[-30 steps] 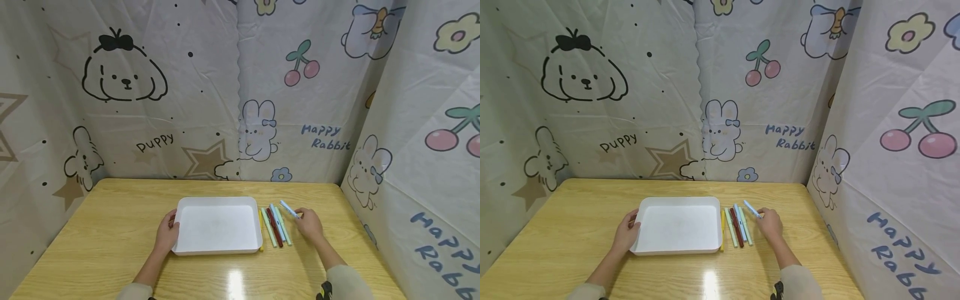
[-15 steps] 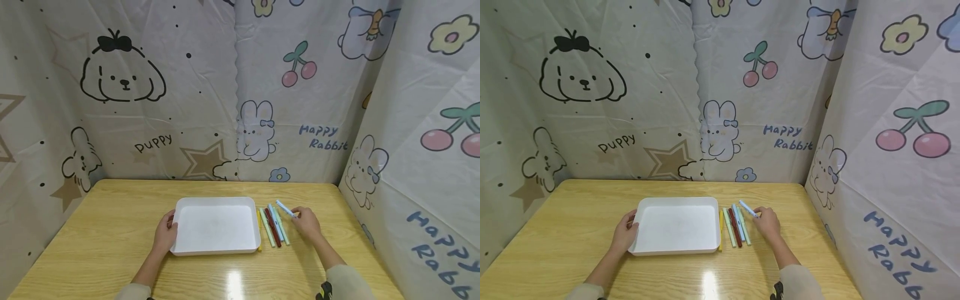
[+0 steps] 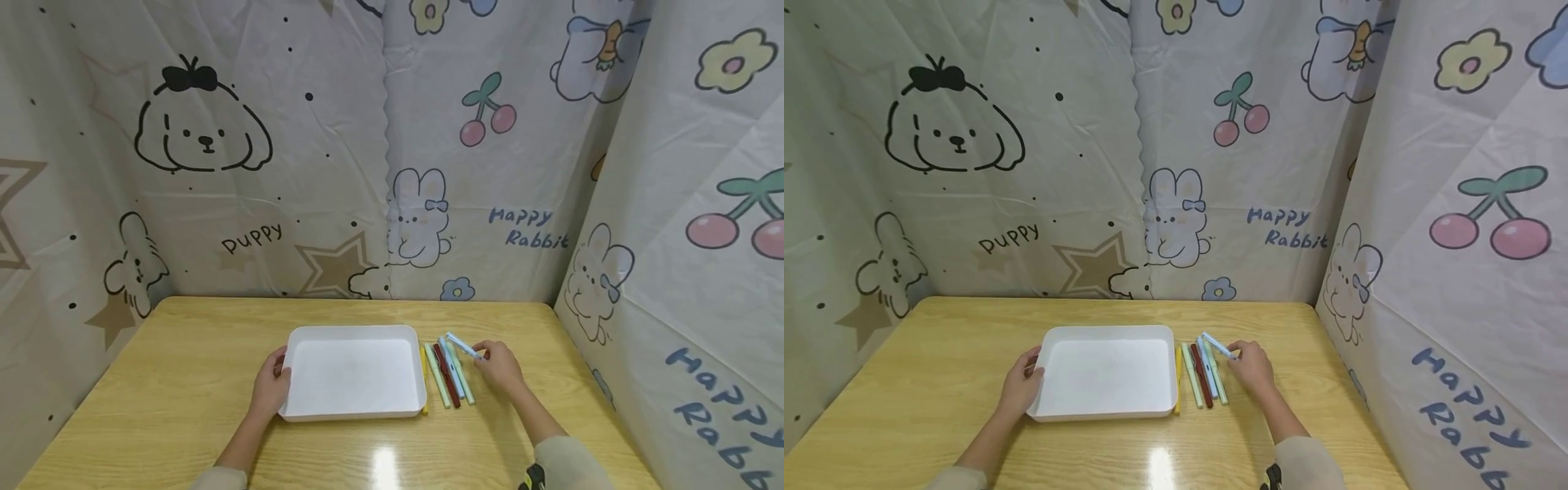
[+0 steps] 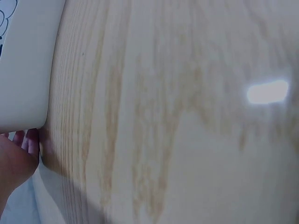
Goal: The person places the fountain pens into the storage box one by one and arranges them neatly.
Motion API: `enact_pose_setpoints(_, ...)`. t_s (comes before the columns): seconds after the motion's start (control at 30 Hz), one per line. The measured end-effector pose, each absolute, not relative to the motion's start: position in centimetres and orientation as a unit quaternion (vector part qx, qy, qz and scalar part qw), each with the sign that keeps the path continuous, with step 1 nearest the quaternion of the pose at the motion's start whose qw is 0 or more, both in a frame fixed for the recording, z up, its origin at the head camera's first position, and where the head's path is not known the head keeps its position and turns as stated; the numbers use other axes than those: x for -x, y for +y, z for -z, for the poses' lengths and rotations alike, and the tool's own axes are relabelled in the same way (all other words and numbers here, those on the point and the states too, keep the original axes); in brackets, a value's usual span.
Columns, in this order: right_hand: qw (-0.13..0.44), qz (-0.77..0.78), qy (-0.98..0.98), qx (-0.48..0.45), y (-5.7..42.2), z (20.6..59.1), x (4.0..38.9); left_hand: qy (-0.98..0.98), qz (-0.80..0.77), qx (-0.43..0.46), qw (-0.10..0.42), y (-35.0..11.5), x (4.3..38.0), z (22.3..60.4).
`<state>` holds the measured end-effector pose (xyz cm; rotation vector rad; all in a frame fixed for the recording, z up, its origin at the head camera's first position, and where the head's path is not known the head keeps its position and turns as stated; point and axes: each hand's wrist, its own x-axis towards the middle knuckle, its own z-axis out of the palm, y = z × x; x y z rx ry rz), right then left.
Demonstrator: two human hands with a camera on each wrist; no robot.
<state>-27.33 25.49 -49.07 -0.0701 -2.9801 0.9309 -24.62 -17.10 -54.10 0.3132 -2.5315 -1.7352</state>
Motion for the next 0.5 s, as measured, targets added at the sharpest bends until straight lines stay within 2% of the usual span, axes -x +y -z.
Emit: enact_pose_setpoints(0.5, 0.011, -0.306, -0.952, -0.007, 24.95, 49.03, 27.16, -0.823, 0.559, -0.102, 0.025, -17.24, 24.80, 54.60)
